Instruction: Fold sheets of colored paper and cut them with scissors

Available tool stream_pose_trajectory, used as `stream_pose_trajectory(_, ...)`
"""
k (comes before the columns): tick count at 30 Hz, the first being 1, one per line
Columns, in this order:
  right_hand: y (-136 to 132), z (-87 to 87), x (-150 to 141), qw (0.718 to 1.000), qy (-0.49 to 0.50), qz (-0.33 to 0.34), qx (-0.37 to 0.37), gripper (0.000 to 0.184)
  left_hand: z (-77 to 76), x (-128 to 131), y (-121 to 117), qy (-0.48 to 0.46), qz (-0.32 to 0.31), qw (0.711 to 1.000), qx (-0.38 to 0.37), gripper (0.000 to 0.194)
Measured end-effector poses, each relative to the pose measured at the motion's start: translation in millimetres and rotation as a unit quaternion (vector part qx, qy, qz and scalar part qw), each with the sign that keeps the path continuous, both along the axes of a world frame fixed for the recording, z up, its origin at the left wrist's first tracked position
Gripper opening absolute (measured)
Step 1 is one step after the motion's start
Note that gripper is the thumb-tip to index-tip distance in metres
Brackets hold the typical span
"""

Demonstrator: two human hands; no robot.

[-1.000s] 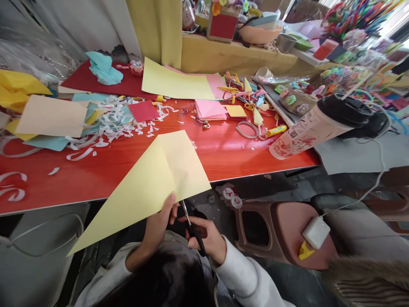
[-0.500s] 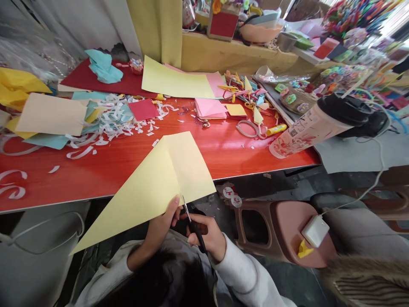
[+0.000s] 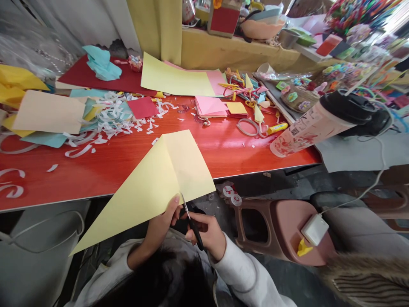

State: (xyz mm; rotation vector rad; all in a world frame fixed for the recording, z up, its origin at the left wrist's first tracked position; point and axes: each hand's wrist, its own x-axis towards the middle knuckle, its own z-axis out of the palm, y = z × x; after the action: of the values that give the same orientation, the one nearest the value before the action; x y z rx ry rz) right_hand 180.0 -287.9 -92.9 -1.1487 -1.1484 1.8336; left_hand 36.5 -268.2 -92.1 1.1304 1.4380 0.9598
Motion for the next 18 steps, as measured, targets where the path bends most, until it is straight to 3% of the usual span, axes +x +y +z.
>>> stream_pose_trajectory(11, -2.4, 0.9, -5.2, 0.999, -0.026, -0.032, -0.021, 0.046, 0.8, -0.9, 1.9, -0.051, 0.007, 0.999, -0.005, 0.043)
stream_pose_trajectory(18, -5.7, -4.6, -6.4, 0.998, 0.011, -0.056, -0.008, 0.048, 1.7, 1.4, -1.9, -0.033, -0.001, 0.999, -0.017, 0.048)
